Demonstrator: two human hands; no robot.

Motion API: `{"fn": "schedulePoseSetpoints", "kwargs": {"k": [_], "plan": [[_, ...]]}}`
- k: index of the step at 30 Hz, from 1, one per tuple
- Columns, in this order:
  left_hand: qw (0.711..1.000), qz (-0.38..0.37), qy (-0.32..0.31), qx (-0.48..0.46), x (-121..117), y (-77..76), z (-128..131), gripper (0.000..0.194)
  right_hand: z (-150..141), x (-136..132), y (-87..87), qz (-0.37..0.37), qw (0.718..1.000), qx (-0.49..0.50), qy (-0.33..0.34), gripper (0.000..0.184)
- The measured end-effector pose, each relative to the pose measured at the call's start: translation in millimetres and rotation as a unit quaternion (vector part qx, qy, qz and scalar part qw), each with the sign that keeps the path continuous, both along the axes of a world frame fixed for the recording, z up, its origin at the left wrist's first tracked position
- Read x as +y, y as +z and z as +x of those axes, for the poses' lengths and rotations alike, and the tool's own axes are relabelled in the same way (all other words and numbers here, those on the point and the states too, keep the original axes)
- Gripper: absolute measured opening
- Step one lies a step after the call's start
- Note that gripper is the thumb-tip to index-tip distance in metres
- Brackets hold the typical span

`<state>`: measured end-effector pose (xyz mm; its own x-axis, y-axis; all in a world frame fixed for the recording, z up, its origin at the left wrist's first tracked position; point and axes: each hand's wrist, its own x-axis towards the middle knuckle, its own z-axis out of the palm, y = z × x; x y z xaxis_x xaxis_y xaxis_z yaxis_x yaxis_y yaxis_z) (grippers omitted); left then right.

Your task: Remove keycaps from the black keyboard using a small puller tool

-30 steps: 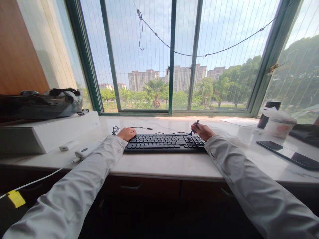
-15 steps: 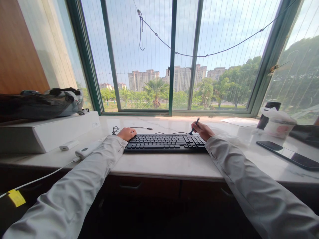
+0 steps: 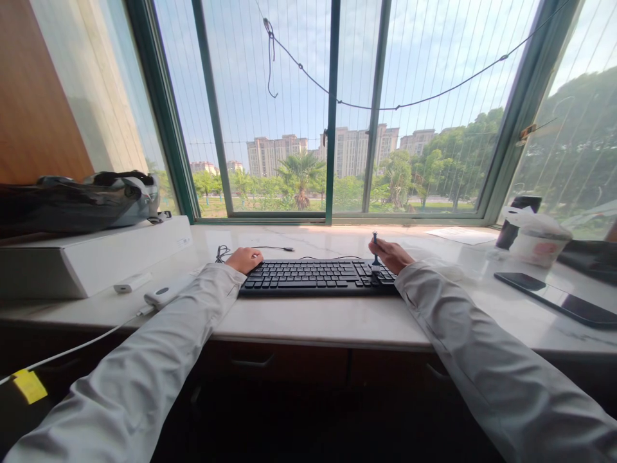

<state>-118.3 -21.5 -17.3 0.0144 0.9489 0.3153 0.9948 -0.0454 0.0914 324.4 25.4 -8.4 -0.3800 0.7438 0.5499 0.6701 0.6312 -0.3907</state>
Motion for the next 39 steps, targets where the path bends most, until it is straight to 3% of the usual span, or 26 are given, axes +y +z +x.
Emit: {"fn": "schedulePoseSetpoints", "kwargs": {"k": [12,19,39], "plan": [[1.0,0.003,0.001,0.005,1.4,-1.0,-0.4,0.037,1.7,1.2,-2.0,0.039,0.998,0.026,-0.038,0.044],[1.0,0.012,-0.002,0.003,4.7,-3.7,-3.8,0.037,-0.6,-3.9,-1.3,0.062,0.996,0.053,-0.025,0.047],[1.0,0.014,0.007,0.009,3.4,-2.8,-1.6,0.037,-3.2,-2.8,-2.4,0.069,0.996,0.021,-0.052,0.037]]}}
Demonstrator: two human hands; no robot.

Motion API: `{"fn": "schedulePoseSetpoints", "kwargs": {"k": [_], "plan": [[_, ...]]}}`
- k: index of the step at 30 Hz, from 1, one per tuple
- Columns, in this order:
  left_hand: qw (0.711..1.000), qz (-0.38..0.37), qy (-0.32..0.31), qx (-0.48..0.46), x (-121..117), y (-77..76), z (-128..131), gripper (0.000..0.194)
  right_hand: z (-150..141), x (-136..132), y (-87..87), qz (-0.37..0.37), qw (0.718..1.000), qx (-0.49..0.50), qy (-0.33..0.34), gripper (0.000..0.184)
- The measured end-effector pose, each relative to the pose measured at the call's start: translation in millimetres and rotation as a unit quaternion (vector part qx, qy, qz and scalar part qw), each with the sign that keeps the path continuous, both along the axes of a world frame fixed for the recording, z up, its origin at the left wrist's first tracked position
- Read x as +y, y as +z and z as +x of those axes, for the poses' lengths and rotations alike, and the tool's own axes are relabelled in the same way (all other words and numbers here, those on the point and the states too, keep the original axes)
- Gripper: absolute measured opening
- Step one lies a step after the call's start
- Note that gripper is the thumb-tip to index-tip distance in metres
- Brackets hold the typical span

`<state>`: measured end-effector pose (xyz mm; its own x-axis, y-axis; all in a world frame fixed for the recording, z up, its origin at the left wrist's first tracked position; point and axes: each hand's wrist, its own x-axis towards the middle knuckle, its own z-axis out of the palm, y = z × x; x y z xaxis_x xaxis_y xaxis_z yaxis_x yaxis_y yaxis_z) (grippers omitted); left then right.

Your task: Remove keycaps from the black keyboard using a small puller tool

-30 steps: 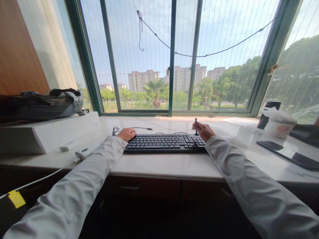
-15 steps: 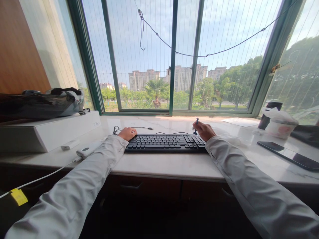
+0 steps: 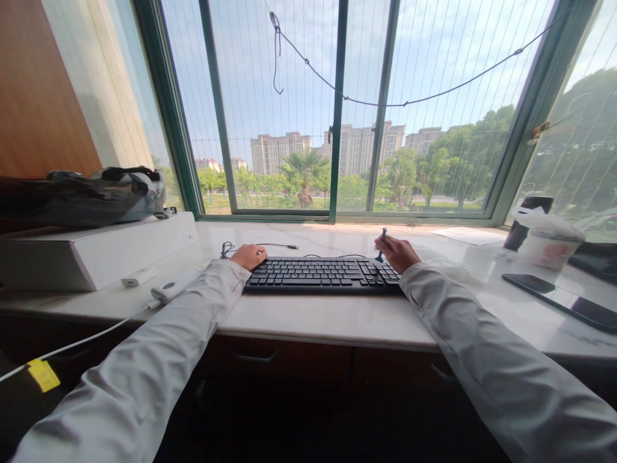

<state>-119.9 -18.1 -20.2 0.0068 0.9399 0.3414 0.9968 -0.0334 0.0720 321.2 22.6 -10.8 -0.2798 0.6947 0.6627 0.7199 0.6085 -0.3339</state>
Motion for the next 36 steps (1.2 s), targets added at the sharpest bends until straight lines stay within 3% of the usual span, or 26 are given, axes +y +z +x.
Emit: {"fn": "schedulePoseSetpoints", "kwargs": {"k": [21,27,31,36], "plan": [[1.0,0.016,-0.018,-0.015,-1,0.7,1,0.032,4,5,-4.5,-0.013,1.0,0.001,-0.015,0.039],[1.0,0.016,-0.009,-0.02,-5,1.6,6,0.031,1,-1,3.1,0.005,0.996,0.065,-0.053,0.038],[0.999,0.035,0.016,-0.019,-6,2.1,6,0.031,-20,-12,15.2,-0.008,0.993,0.105,-0.061,0.039],[0.997,0.059,0.041,-0.031,-4,2.3,6,0.032,-89,-22,22.6,-0.1,0.978,0.178,0.039,0.035]]}}
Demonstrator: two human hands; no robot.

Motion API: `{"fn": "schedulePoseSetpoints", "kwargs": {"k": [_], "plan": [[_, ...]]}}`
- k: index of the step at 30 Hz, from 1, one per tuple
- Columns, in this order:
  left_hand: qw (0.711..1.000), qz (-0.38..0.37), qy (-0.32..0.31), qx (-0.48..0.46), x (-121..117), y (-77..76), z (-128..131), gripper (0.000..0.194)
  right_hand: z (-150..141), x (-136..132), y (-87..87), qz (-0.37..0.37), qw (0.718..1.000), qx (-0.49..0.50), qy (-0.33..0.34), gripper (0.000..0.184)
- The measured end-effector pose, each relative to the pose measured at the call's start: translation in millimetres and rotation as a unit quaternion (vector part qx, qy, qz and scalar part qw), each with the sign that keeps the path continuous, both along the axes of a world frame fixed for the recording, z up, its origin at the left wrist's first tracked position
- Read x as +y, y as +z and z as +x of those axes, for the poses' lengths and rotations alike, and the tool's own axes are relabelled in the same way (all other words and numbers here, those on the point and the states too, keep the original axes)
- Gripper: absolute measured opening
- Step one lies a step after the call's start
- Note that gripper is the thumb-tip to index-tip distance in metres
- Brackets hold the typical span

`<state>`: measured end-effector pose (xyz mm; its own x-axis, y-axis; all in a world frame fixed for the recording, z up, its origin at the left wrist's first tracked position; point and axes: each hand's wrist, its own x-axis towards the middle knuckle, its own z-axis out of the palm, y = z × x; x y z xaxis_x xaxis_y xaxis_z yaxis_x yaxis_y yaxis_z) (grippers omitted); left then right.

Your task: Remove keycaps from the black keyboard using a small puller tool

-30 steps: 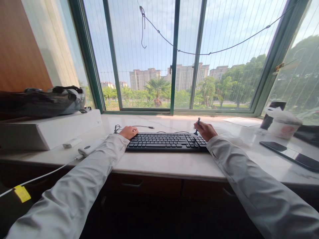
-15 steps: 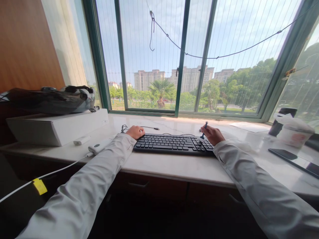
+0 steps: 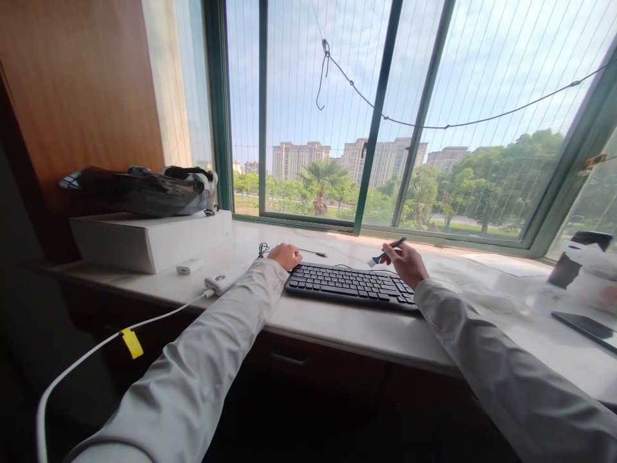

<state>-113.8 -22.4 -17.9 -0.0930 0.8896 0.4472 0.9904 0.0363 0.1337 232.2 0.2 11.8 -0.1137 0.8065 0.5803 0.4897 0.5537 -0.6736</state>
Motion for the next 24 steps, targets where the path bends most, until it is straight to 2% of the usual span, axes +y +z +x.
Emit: {"fn": "schedulePoseSetpoints", "kwargs": {"k": [4,7,12,17,24], "plan": [[0.999,-0.004,0.044,-0.022,-1,1.3,-1,0.032,-70,-3,-1.4,-0.042,0.99,-0.029,0.134,0.036],[0.997,-0.008,0.071,-0.038,-3,3.3,-2,0.034,-115,-2,-3.7,-0.06,0.975,-0.047,0.207,0.036],[0.995,-0.018,0.085,-0.041,-4,6.6,-3,0.038,-162,2,-5.2,-0.062,0.972,-0.066,0.219,0.033],[0.996,-0.017,0.078,-0.028,-4,6.9,-2,0.038,-175,4,-7.2,-0.055,0.966,-0.102,0.232,0.03],[0.998,-0.018,0.06,-0.025,-4,6.9,0,0.035,-150,11,-6.9,-0.036,0.956,-0.145,0.254,0.037]]}}
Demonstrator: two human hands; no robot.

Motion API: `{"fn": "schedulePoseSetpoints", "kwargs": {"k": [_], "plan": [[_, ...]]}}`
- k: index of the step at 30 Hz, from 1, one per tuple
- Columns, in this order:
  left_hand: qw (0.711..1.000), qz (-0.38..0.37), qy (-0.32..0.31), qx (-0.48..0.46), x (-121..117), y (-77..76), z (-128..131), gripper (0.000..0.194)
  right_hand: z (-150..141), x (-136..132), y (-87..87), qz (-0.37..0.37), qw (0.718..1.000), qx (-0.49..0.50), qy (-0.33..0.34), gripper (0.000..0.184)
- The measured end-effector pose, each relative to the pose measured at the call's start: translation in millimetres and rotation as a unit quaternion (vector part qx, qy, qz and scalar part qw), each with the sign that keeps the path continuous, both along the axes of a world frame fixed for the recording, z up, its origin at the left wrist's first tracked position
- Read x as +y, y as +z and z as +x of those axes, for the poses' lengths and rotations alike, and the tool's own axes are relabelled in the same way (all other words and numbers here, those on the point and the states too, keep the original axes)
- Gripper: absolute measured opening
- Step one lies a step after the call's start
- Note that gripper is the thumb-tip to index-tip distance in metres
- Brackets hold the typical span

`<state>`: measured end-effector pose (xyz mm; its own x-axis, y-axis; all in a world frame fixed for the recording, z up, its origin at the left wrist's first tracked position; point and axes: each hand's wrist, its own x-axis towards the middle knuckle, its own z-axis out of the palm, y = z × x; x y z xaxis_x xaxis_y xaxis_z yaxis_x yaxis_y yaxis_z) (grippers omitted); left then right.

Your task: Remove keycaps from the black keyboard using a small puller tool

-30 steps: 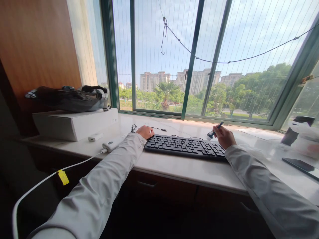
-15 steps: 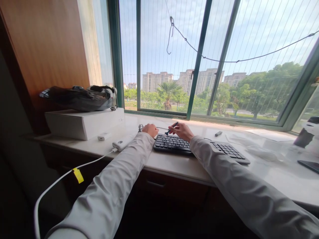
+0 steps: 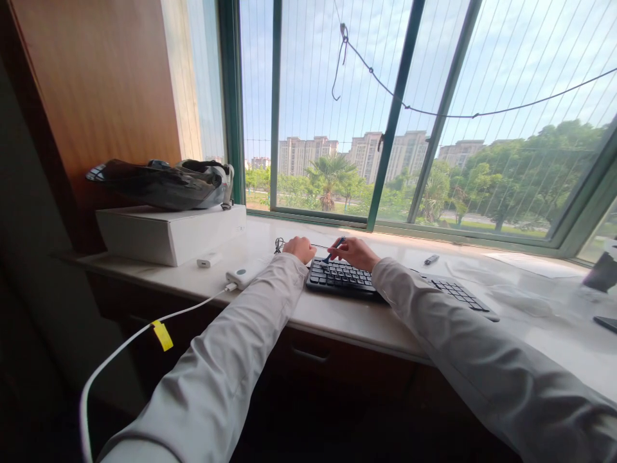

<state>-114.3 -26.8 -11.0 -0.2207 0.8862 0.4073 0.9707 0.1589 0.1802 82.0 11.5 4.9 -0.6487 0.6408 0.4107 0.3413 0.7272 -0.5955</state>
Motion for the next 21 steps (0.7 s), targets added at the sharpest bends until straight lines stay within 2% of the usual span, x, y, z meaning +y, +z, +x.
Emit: {"fn": "schedulePoseSetpoints", "kwargs": {"k": [12,21], "plan": [[1.0,-0.002,-0.012,0.003,0,-3.3,1,0.032,59,0,6.5,-0.014,1.0,-0.021,-0.008,0.042],[1.0,-0.008,-0.017,-0.006,1,-4.3,0,0.032,127,16,9.9,-0.024,0.996,-0.07,-0.045,0.045]]}}
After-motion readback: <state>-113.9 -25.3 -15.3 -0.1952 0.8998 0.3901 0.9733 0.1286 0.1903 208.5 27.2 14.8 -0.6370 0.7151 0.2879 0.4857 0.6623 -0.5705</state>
